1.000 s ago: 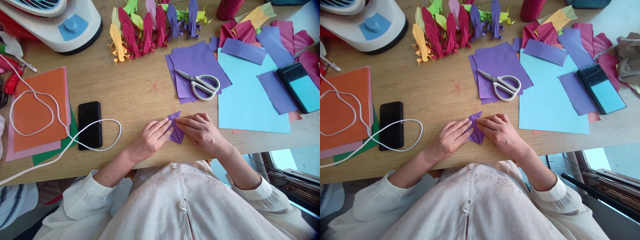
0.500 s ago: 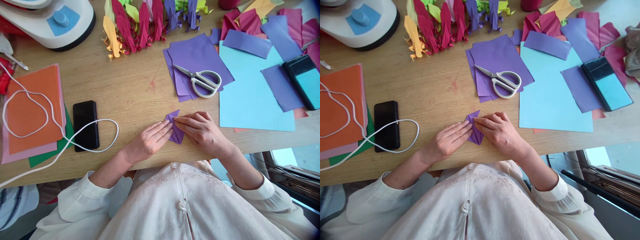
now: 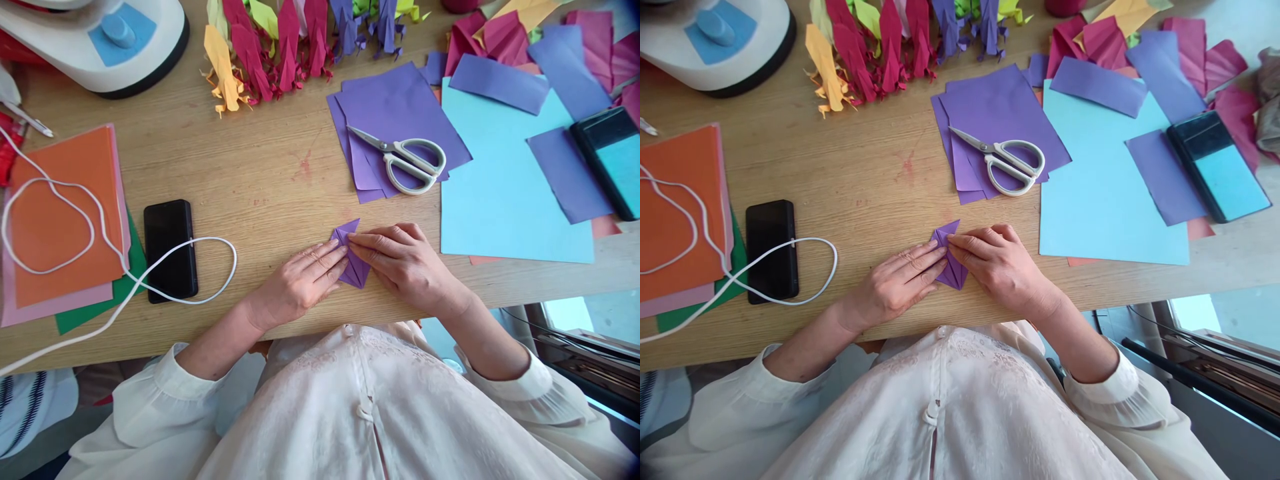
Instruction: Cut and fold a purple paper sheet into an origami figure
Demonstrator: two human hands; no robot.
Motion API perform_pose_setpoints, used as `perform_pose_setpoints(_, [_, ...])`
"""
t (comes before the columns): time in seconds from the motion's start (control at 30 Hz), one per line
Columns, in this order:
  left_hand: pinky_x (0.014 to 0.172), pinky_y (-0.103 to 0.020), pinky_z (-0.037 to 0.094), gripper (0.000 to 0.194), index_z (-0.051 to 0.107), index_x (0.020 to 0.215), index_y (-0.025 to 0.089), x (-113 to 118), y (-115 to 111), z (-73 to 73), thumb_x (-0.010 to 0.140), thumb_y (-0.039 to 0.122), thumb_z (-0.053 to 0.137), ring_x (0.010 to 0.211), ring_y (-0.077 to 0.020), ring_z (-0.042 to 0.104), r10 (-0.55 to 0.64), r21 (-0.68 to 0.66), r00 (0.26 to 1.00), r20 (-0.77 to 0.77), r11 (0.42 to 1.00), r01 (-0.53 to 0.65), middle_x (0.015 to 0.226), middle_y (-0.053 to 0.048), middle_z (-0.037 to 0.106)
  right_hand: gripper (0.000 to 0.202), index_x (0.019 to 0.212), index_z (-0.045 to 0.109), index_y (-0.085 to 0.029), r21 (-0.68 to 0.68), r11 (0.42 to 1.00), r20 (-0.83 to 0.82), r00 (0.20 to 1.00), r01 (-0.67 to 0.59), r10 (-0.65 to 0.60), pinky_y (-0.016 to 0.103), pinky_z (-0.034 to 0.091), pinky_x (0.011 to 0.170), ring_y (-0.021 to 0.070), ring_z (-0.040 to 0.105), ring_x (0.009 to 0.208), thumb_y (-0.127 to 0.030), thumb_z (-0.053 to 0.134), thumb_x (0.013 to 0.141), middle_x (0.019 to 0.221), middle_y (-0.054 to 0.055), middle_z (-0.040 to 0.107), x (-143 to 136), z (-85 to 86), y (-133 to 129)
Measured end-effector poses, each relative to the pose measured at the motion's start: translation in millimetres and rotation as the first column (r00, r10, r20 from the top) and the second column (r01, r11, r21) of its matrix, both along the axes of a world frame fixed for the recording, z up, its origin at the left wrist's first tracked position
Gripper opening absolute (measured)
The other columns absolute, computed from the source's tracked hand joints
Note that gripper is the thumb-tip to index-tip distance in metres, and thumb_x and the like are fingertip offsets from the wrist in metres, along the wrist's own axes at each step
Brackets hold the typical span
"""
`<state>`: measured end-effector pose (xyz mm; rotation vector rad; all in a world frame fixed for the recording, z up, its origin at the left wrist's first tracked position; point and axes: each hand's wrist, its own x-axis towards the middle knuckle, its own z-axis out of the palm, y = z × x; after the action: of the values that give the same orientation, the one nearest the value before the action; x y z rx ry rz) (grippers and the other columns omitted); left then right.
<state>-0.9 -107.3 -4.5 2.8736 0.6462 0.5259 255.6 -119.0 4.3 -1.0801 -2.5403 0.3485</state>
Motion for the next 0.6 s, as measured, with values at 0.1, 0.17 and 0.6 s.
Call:
perform_pose_setpoints(0.1, [0.115,-0.046,0.045,0.045,0.051,0.140,0.009,-0.1,-2.0,2.7,0.097,0.024,0.057,0.143,-0.0292,0.043,-0.008,-0.013,1.000,-0.030,1.000,0.008,0.143,-0.016,0.057,0.043,0.141,0.053,-0.021,0.002,1.000,0.006,1.000,0.006,-0.006,0.043,0.039,0.091,0.0244,0.057,0.118,-0.013,0.044,0.101,0.140,0.008,0.061,-0.2,0.2,-0.2])
perform_pose_setpoints(0.17, [0.116,-0.048,0.044,0.046,0.052,0.140,0.011,-0.6,-3.5,4.7,0.097,0.027,0.057,0.145,-0.0302,0.040,-0.020,-0.020,0.998,-0.052,1.000,0.019,0.146,-0.016,0.054,0.042,0.141,0.054,-0.021,0.007,1.000,-0.001,1.000,0.006,-0.006,0.043,0.039,0.091,0.0246,0.058,0.117,-0.013,0.044,0.100,0.140,0.008,0.062,-0.2,-0.1,-0.4])
perform_pose_setpoints(0.6, [0.119,-0.057,0.035,0.047,0.052,0.143,0.023,-2.9,-6.7,8.8,0.097,0.016,0.055,0.152,-0.0325,0.020,-0.076,-0.102,0.995,-0.059,0.992,0.070,0.147,-0.008,0.055,0.035,0.133,0.059,-0.018,0.041,0.999,-0.006,1.000,0.005,-0.005,0.042,0.038,0.090,0.0235,0.059,0.116,-0.014,0.044,0.101,0.138,0.010,0.063,-0.1,-3.5,-0.9])
